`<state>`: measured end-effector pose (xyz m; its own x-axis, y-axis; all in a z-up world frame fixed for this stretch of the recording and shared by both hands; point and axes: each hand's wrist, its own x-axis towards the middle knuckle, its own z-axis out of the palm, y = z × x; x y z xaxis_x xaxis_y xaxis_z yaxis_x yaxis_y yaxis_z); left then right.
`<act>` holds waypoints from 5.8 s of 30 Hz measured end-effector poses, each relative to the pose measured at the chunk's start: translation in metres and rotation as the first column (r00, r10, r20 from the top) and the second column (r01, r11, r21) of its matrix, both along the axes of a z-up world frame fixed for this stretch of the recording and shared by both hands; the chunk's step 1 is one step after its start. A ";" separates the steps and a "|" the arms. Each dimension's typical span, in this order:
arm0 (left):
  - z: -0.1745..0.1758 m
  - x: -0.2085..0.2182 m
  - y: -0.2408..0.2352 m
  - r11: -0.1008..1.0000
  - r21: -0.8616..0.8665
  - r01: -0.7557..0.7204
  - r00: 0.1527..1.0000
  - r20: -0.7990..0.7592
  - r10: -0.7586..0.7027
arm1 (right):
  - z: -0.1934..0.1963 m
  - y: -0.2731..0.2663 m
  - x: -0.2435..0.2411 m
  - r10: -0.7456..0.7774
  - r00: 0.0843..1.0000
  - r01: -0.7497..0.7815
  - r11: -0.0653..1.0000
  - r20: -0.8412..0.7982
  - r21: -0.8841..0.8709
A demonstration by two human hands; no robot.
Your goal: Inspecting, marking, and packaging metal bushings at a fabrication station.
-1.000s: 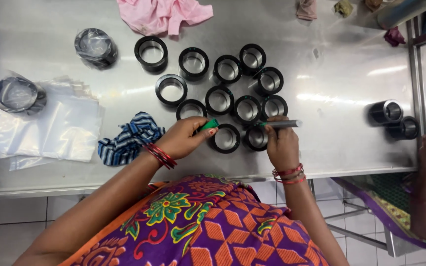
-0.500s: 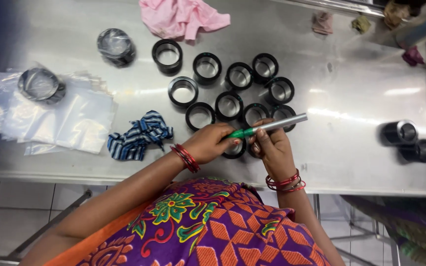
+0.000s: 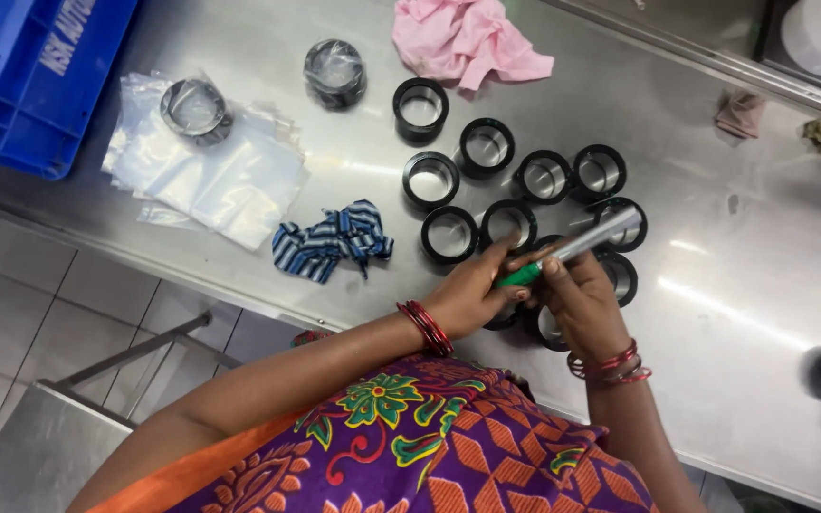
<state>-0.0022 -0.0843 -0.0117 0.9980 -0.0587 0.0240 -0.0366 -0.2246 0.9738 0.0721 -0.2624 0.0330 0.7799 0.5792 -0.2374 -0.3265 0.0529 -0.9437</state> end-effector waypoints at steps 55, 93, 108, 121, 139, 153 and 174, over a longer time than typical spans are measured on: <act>0.023 -0.063 0.301 0.791 -0.572 0.216 0.971 0.042 -0.235 | -0.091 0.193 0.014 -0.041 0.807 0.349 0.838 0.589 -0.420; 0.001 -0.047 0.290 0.585 -0.725 0.365 0.897 0.105 -0.429 | -0.017 0.228 -0.031 0.316 0.797 0.258 0.592 0.515 -0.763; 0.010 -0.069 0.370 0.881 0.472 0.028 0.985 0.135 -0.104 | -0.054 0.378 0.078 0.402 0.612 0.301 0.678 0.681 -0.670; -0.029 -0.023 0.339 0.851 0.504 -0.147 0.984 0.162 0.074 | -0.027 0.295 0.088 0.615 0.552 0.503 0.293 0.564 -0.813; -0.023 -0.028 0.367 0.998 -0.071 0.000 0.949 0.315 0.022 | -0.027 0.314 0.010 0.228 0.944 -0.330 0.713 -0.240 -0.619; 0.055 -0.035 0.362 0.998 -0.035 -0.052 0.956 0.288 0.060 | -0.079 0.332 -0.033 0.267 0.582 0.059 0.928 0.768 -0.368; -0.002 -0.016 0.336 0.926 0.341 -0.164 0.986 0.097 0.139 | -0.064 0.314 -0.028 0.357 0.663 0.214 0.753 0.658 -0.623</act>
<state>-0.0187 0.2513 -0.0136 0.9922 0.0759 0.0993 -0.0406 -0.5555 0.8305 0.0444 0.0514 -0.0313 0.8108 0.5830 0.0525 0.4725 -0.5990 -0.6465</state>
